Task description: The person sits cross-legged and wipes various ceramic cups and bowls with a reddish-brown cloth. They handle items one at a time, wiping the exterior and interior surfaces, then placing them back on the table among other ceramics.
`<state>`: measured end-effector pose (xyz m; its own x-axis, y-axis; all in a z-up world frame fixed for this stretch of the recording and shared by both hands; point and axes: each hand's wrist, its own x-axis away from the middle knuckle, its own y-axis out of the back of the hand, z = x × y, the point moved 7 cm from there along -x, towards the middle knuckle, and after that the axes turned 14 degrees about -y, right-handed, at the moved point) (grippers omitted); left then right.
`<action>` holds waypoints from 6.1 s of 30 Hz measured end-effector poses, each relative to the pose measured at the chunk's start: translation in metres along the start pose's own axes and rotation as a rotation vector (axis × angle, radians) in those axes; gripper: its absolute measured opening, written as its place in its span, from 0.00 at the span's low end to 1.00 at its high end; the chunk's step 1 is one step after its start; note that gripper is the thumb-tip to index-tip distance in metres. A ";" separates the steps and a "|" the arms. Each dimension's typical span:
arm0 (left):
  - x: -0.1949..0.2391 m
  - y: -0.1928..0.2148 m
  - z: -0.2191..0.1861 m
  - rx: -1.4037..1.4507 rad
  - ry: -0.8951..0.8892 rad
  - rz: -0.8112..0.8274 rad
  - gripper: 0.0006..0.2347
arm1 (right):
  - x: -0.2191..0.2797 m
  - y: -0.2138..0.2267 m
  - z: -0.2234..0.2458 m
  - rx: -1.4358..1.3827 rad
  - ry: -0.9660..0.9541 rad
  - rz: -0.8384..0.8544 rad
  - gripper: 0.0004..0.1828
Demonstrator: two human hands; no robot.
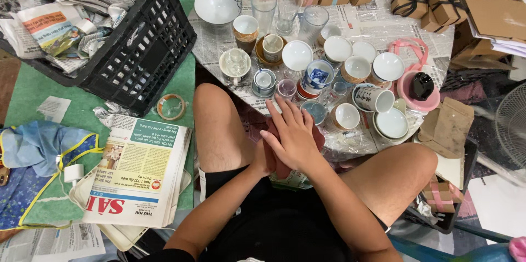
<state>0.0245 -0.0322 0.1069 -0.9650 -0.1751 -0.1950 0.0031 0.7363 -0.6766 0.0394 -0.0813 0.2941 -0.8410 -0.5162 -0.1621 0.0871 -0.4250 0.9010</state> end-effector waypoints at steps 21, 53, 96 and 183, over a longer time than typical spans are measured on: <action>0.004 0.056 0.060 -0.295 0.057 0.462 0.22 | 0.041 0.023 -0.037 -0.362 0.411 0.141 0.38; 0.004 0.033 0.037 -0.053 0.205 0.281 0.12 | 0.062 0.026 -0.039 -0.357 0.206 -0.225 0.22; -0.016 -0.053 -0.048 -0.522 -0.085 0.432 0.18 | 0.066 -0.030 -0.110 -0.813 -0.333 0.018 0.16; -0.007 0.011 -0.069 0.864 0.009 0.059 0.43 | 0.086 -0.108 -0.262 -1.400 -0.876 -0.306 0.18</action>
<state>0.0137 0.0223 0.1493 -0.9591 -0.1447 -0.2433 0.2474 -0.0111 -0.9688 0.0979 -0.2745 0.0775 -0.8971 0.0413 0.4399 -0.1545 -0.9621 -0.2248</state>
